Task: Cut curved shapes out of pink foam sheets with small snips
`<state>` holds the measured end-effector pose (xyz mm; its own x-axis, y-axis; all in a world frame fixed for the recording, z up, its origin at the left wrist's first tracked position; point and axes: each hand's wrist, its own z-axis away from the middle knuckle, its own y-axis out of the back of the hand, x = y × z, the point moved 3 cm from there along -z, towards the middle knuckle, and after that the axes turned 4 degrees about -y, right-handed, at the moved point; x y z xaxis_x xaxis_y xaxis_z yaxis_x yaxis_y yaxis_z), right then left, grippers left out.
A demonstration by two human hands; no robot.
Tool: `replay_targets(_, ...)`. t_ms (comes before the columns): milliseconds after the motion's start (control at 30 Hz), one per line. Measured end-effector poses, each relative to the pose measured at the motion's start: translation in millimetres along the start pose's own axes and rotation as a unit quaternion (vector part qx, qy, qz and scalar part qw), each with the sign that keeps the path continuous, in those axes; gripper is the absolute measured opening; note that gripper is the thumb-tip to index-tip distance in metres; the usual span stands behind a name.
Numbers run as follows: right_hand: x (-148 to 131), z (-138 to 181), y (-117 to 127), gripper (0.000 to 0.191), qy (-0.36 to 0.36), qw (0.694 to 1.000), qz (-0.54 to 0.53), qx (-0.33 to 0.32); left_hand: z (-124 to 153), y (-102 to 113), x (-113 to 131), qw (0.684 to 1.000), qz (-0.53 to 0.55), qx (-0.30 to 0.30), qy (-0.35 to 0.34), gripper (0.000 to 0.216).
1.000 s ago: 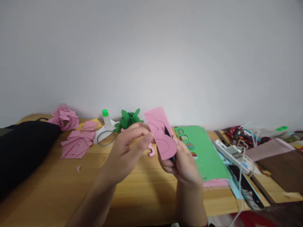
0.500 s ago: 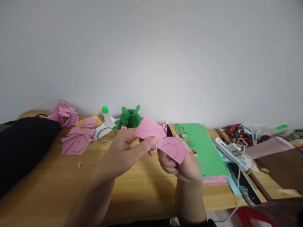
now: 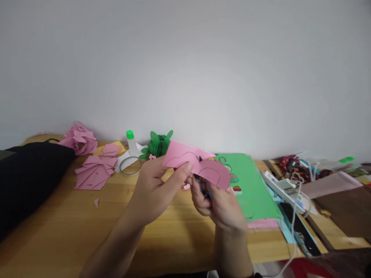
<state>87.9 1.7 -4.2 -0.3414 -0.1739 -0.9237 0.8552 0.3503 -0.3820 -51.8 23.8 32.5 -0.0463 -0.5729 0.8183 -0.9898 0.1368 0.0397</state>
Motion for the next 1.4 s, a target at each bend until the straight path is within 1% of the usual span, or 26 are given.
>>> replay_targets(167,-1.0,-0.9,-0.5,0.044,-0.010,0.999,0.007,0.030,-0.1,-2.5,2.3,0.998,-0.047,0.023,-0.016,0.029)
replay_targets(333,-4.3,-2.6,-2.3,0.041,0.011,1.000,-0.019,0.010,1.9,-5.4,2.7,0.999,-0.031,0.039,-0.021,0.025)
replay_targets(667,-2.3,-1.6,-2.2,0.039,0.020,0.999,-0.031,-0.004,2.3,-7.9,3.7,0.999,-0.015,0.040,-0.023,0.026)
replay_targets(867,-2.6,-0.5,-1.3,0.039,0.030,0.999,-0.018,0.010,2.5,-7.4,1.1,0.999,0.027,0.026,0.009,0.027)
replay_targets(1200,-3.7,1.8,-1.2,0.038,0.001,0.999,0.015,0.051,-0.3,-7.6,-7.6,0.991,0.117,0.011,0.062,0.028)
replay_targets(1400,-2.4,2.2,1.5,0.033,0.003,0.997,0.045,0.069,0.9,-5.9,-11.7,0.988,0.124,0.023,0.087,0.031)
